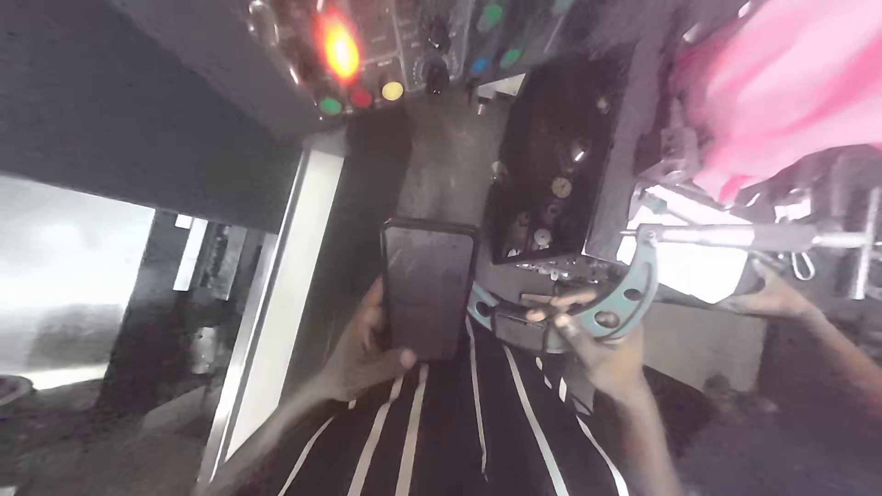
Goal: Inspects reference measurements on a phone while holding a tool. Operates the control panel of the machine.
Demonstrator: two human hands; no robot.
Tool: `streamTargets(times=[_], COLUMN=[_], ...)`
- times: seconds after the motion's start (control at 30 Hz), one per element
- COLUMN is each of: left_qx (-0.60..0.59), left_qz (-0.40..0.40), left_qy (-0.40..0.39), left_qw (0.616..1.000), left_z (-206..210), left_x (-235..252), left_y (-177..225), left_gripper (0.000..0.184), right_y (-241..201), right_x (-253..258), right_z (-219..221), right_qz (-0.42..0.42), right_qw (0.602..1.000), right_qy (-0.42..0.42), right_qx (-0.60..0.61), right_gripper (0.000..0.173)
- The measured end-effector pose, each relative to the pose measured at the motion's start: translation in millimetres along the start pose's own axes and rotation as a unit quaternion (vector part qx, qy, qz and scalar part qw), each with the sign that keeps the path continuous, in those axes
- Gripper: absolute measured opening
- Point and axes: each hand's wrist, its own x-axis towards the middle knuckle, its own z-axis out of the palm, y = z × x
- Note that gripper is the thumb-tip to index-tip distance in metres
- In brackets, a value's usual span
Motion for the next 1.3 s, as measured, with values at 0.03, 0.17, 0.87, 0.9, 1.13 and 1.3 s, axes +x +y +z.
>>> streamTargets(times=[0.03,0.17,0.87,0.9,1.13,1.3], left_qx=[0.006,-0.086,-0.124,-0.121,-0.052,0.033], left_qz=[-0.004,-0.014,-0.073,-0.07,-0.032,-0.023], left_qy=[0.003,0.002,0.072,0.068,0.081,0.06], left_qw=[1.0,0.996,0.987,0.988,0.995,0.997], left_z=[-3,-8,29,31,35,26], left_x=[0,-7,-18,-19,-18,-32], left_y=[0,2,-2,1,7,6], left_gripper=[0.071,0.048,0.077,0.074,0.061,0.083], right_y=[1,1,5,6,1,-4], right_x=[0,1,-16,-19,-22,-23], right_z=[-1,-2,-22,-22,-14,0], right_qz=[0.002,-0.007,-0.01,-0.01,-0.013,0.005], right_qw=[1.0,1.0,1.0,1.0,0.998,0.996], right_qy=[0.003,-0.004,-0.016,-0.015,-0.015,-0.017], right_qx=[0.0,-0.01,-0.02,-0.022,-0.063,-0.087], right_gripper=[0.019,0.021,0.028,0.029,0.028,0.028])
